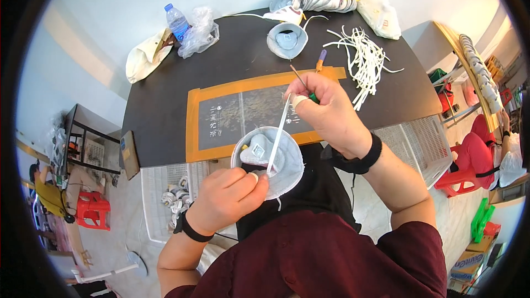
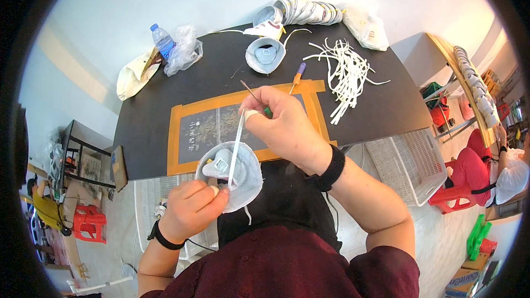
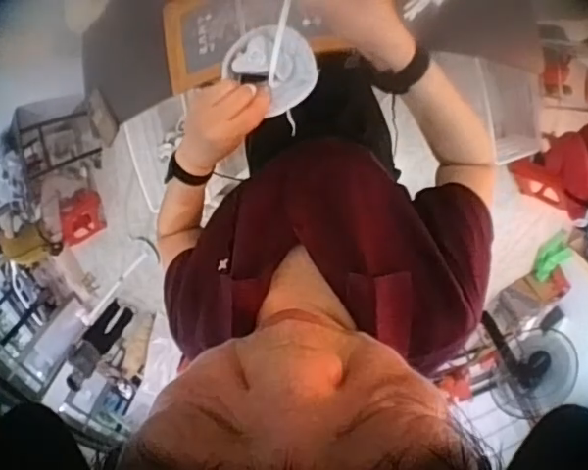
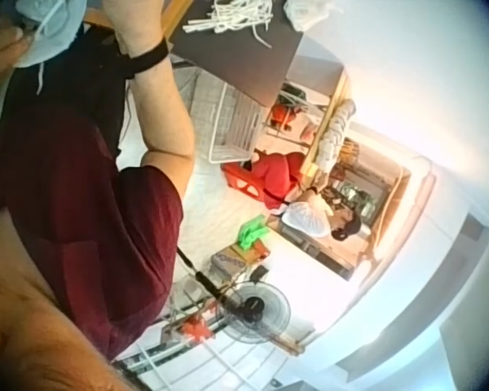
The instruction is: Assembling and lacing small shoe components at a manufacturing workbench.
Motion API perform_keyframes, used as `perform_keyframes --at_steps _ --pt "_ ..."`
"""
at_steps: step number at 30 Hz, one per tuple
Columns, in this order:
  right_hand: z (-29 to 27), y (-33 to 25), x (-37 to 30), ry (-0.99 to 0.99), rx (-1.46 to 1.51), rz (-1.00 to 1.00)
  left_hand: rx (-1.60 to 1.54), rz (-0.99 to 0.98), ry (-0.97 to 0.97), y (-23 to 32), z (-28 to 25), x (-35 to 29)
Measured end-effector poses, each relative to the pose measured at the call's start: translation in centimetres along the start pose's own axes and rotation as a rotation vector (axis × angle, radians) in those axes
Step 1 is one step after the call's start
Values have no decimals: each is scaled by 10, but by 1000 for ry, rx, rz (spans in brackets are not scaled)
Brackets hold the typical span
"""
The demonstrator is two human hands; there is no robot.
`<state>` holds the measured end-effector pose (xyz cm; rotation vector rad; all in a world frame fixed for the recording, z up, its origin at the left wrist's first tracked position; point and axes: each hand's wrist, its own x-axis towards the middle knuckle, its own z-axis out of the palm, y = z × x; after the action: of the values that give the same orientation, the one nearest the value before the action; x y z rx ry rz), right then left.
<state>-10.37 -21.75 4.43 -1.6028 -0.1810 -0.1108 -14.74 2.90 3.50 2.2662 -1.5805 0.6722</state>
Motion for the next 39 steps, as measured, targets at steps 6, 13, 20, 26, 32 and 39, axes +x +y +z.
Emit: perform_keyframes --at_steps 6,13,20,26,32,39 --pt "10 5 -3 -117 -26 -82 -17 -36 43 -2 3 -5" --pt "10 7 -45 -164 241 -64 -130 -268 121 -6 8 -19" --pt "14 43 -71 -286 150 -9 -258 -291 216 -8 15 -20" --pt "8 33 -66 102 -54 -332 -55 -110 145 -6 16 -18" --pt "23 5 -66 -320 -538 -414 47 -63 72 -3 13 -8" --pt "34 24 -73 -211 -543 -193 140 -69 129 -8 23 -8"
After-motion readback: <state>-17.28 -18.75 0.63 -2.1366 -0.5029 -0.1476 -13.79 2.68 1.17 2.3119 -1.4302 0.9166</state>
